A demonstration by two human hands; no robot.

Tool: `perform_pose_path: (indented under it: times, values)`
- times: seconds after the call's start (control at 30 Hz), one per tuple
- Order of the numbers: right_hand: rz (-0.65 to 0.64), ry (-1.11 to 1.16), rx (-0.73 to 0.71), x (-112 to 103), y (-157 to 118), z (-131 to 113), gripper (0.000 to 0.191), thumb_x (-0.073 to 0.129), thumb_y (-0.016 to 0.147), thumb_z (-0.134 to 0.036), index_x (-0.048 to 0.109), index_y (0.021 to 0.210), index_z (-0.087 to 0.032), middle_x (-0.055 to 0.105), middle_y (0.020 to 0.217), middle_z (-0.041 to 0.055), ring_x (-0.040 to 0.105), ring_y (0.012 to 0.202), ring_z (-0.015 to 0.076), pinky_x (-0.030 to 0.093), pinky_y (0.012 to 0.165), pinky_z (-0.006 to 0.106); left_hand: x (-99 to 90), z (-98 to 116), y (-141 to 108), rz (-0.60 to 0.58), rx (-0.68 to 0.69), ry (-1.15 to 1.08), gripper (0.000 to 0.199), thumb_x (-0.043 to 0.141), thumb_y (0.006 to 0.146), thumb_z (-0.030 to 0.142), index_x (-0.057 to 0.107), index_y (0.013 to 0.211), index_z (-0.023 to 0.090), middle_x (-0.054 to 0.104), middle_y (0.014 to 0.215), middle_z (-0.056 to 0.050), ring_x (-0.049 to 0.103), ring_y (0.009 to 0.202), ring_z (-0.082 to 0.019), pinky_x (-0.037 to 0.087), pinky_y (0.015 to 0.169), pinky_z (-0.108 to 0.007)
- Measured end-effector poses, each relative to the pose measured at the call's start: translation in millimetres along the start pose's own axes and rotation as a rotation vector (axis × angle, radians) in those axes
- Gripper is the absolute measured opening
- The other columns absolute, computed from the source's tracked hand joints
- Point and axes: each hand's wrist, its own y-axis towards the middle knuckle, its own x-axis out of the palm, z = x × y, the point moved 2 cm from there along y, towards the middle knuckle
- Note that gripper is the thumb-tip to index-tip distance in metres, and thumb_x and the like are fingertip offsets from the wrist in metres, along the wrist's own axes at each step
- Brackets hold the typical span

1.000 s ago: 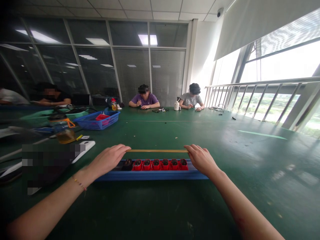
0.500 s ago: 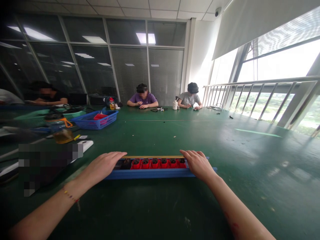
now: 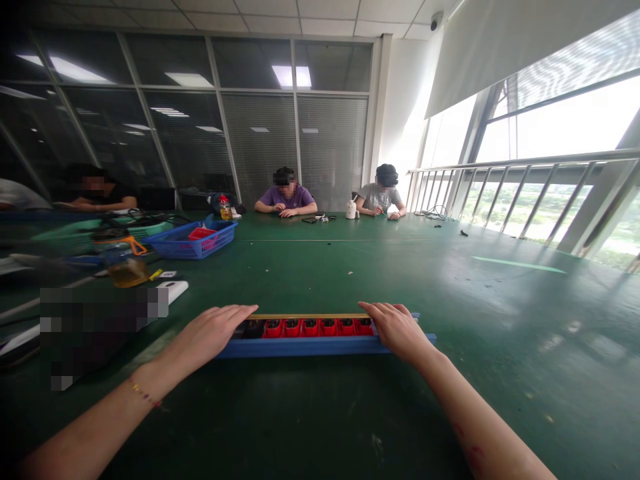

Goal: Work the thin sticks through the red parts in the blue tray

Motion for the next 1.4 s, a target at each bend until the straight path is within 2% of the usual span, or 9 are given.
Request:
perform_pose_path:
  times: [0.27,0.43,0.53,0.7,0.87,1.0,1.2,1.4]
  values:
    - [-0.003,0.072,-0.022,-1.6,-0.1,-0.1,0.043,0.03,0.085,-0.022,0.036,0.128,-0.025,0.056,0.115,0.0063,0.053,0.099,0.0201,0.038,0.083,0.037,-3.8,4.0,0.9,-0.021,-0.018,-0.024,0.052,0.029,0.079,0.01,0.034,0.129,0.025,0.05,0.123,-0.004,0.048,0.11,-0.018,0.039,0.091,-0.036]
    - [0.003,0.085,-0.021,-4.6,-0.7,1.4,0.044,0.032,0.084,-0.021,0.037,0.127,-0.026,0.056,0.115,0.0056,0.052,0.1,0.02,0.037,0.084,0.038,-16.7,8.0,0.6,-0.048,-0.039,-0.135,0.05,0.033,0.08,0.019,0.032,0.13,0.028,0.049,0.124,-0.001,0.047,0.11,-0.018,0.037,0.094,-0.034]
    - [-0.009,0.107,-0.015,-4.0,-1.1,3.2,0.044,0.032,0.083,-0.023,0.037,0.127,-0.027,0.056,0.116,0.005,0.051,0.102,0.02,0.037,0.086,0.039,-25.8,5.7,2.5,-0.09,-0.085,-0.24,0.044,0.036,0.081,0.031,0.041,0.124,0.028,0.051,0.122,0.0,0.048,0.108,-0.018,0.037,0.093,-0.031]
    - [-0.015,0.122,-0.001,-2.9,-0.7,5.0,0.043,0.033,0.083,-0.024,0.039,0.126,-0.026,0.056,0.115,0.0046,0.051,0.102,0.02,0.037,0.086,0.038,-32.3,-5.5,14.6,-0.148,-0.162,-0.398,0.039,0.034,0.081,0.048,0.06,0.101,0.027,0.062,0.105,0.001,0.055,0.096,-0.019,0.041,0.082,-0.026]
    - [-0.029,0.121,0.003,-4.3,-0.4,4.3,0.043,0.033,0.082,-0.023,0.041,0.124,-0.026,0.056,0.115,0.0044,0.051,0.102,0.0196,0.038,0.085,0.037,-32.5,-12.3,27.0,-0.295,-0.158,-0.557,0.041,0.036,0.079,0.052,0.064,0.086,0.023,0.065,0.085,0.0,0.058,0.079,-0.016,0.041,0.069,-0.022]
    - [-0.029,0.131,0.003,-6.1,-0.2,3.6,0.043,0.034,0.081,-0.023,0.042,0.124,-0.025,0.056,0.115,0.0045,0.052,0.102,0.0202,0.039,0.085,0.037,-32.4,-14.4,30.3,-0.375,-0.167,-0.595,0.044,0.036,0.077,0.055,0.063,0.079,0.021,0.063,0.073,0.0,0.055,0.068,-0.015,0.038,0.06,-0.021]
    - [-0.023,0.211,-0.009,-12.3,-1.7,6.5,0.045,0.037,0.08,-0.023,0.041,0.125,-0.026,0.058,0.114,0.0037,0.053,0.102,0.0205,0.039,0.086,0.037,-31.3,-19.4,34.1,-0.422,-0.167,-0.605,0.045,0.036,0.076,0.056,0.062,0.074,0.019,0.06,0.07,0.0,0.052,0.064,-0.013,0.036,0.058,-0.021]
    - [-0.028,0.406,-0.026,-21.7,-6.1,10.6,0.047,0.045,0.077,-0.024,0.041,0.123,-0.024,0.055,0.116,0.0039,0.051,0.105,0.0217,0.039,0.09,0.038,-35.0,-23.7,41.2,-0.431,-0.112,-0.593,0.039,0.042,0.074,0.053,0.063,0.078,0.021,0.062,0.076,0.001,0.054,0.068,-0.014,0.037,0.06,-0.021]
